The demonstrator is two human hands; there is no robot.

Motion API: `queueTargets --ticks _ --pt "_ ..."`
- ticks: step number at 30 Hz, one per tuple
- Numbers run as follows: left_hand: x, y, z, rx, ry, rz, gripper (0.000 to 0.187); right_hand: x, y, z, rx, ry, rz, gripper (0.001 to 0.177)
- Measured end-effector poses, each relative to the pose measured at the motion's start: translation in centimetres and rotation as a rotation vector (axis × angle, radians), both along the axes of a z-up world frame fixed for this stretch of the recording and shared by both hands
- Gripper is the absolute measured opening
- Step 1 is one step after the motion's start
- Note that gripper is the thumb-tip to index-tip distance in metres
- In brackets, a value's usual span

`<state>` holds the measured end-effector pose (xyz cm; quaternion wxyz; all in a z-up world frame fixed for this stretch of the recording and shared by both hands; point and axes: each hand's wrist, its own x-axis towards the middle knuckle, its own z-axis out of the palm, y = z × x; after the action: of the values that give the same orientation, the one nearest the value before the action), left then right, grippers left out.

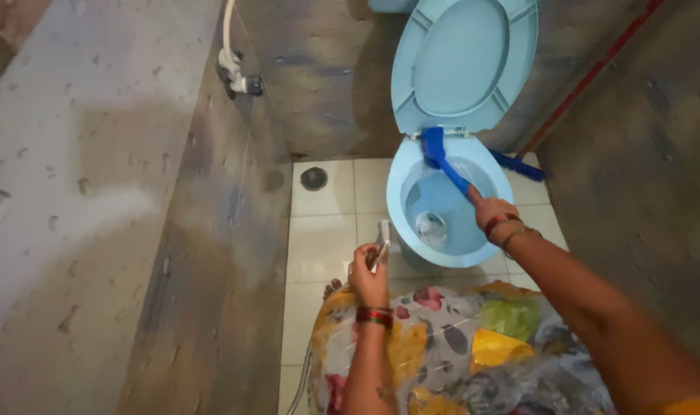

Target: The person moves a stool and a bucket, then scrubs the inside and rim of a toilet bowl using a brush while rinsing it with a handheld sprayer.

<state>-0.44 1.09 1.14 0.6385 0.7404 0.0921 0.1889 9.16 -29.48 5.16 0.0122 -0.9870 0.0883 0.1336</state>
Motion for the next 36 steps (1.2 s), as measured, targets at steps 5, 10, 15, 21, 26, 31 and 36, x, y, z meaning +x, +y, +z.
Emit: queueTargets --ticks 5,10,15,21,26,31,36 --pt "0.0 -0.7 0.1 0.029 -0.005 -0.029 0.036 -2.4 -0.1 1.1 -0.043 0.147 0.166 0.083" --pt "-0.5 -0.4 -0.2 0.053 -0.067 -0.030 0.038 -5.6 1.8 1.3 -0.002 0.167 0.132 0.081" --pt "-0.4 -0.3 -0.9 -0.013 0.005 -0.013 0.032 -14.2 2.3 3.4 -0.074 0.210 0.250 0.081" --pt "-0.1 -0.4 -1.1 0.060 0.035 -0.018 0.035 -13.3 1.7 3.9 -0.176 0.254 0.250 0.082" --pt "0.5 -0.8 -0.9 0.039 -0.021 -0.016 0.034 -1.5 3.2 0.1 -0.097 0.001 0.132 0.072" --pt "0.5 -1.0 -0.5 -0.010 0.055 -0.030 0.036 -6.0 3.9 3.0 -0.164 0.218 0.282 0.080" --pt "0.6 -0.7 -0.6 -0.036 -0.016 -0.045 0.032 -13.9 5.1 7.5 -0.237 0.332 0.335 0.081"
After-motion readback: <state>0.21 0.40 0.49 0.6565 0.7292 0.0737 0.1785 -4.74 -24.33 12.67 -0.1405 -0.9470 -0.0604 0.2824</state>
